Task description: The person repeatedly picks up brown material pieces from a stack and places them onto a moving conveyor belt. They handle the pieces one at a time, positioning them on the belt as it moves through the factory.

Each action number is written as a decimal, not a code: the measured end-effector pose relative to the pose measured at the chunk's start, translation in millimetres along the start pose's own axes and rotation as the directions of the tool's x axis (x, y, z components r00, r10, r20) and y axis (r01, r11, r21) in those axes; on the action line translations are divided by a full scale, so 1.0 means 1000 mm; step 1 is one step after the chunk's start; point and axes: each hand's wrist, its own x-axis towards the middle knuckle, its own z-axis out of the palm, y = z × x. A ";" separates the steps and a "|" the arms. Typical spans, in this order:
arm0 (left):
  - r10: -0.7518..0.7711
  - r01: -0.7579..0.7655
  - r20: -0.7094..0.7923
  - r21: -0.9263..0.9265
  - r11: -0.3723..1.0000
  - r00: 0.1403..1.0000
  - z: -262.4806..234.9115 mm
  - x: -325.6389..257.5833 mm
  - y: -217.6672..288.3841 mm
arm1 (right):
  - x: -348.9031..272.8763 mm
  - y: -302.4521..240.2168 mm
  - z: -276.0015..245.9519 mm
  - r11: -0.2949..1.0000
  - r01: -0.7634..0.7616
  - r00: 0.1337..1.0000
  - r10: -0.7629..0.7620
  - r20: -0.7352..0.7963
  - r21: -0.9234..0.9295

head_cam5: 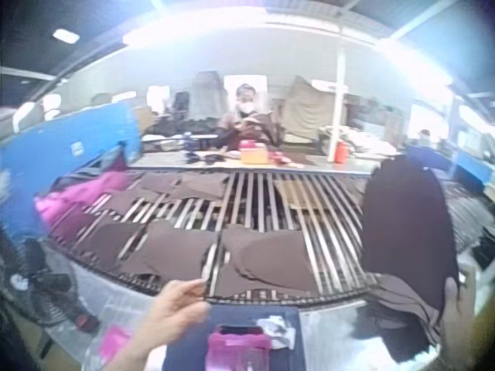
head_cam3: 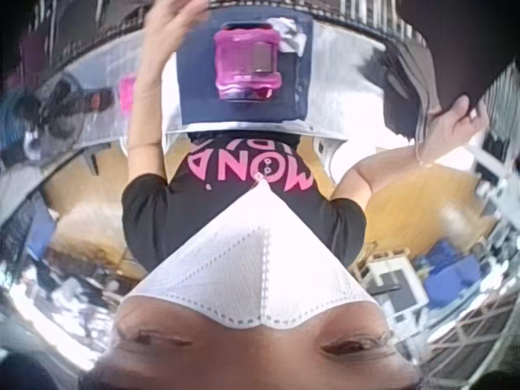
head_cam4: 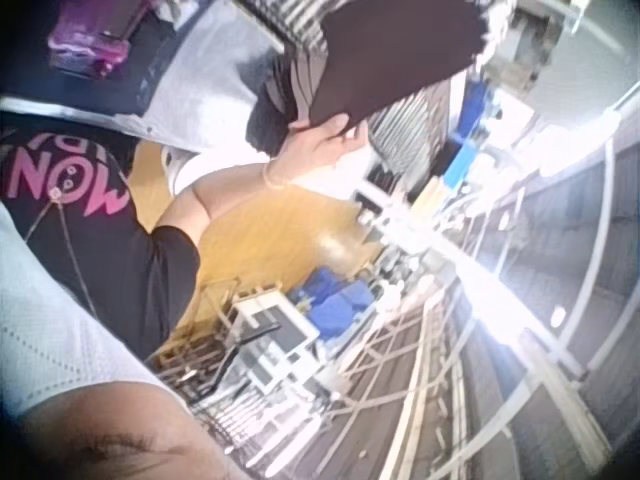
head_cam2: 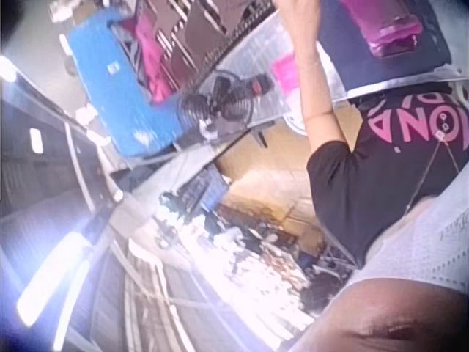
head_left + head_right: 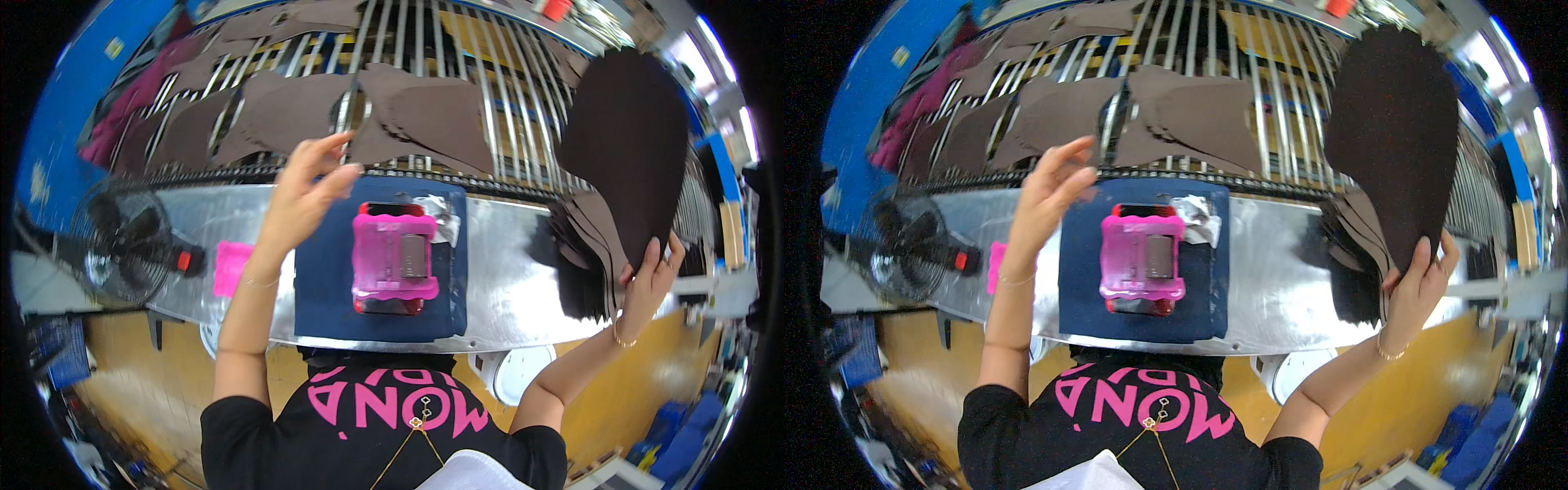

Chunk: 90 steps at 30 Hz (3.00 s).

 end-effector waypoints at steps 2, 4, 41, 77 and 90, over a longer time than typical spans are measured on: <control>0.185 -0.182 -0.023 0.091 0.979 0.982 0.015 0.003 0.010 | -0.018 -0.029 0.038 0.963 -0.037 0.998 0.048 -0.035 0.268; 0.285 -0.279 -0.072 0.077 0.957 0.956 0.016 -0.001 0.016 | -0.034 -0.039 0.067 0.929 -0.010 0.994 -0.033 0.108 0.371; 0.368 -0.545 0.433 0.421 0.725 0.823 0.051 -0.019 0.006 | -0.103 0.066 -0.004 0.993 -0.085 0.982 0.097 0.160 -0.081; -0.156 0.072 -0.229 -0.338 0.938 0.961 -0.114 -0.067 -0.068 | 0.052 -0.069 0.842 0.935 -0.348 0.705 0.218 0.674 0.062; -0.121 0.057 -0.243 -0.254 0.966 0.962 -0.101 -0.061 -0.080 | 0.098 -0.065 0.736 0.916 0.327 0.615 -0.019 0.788 -0.233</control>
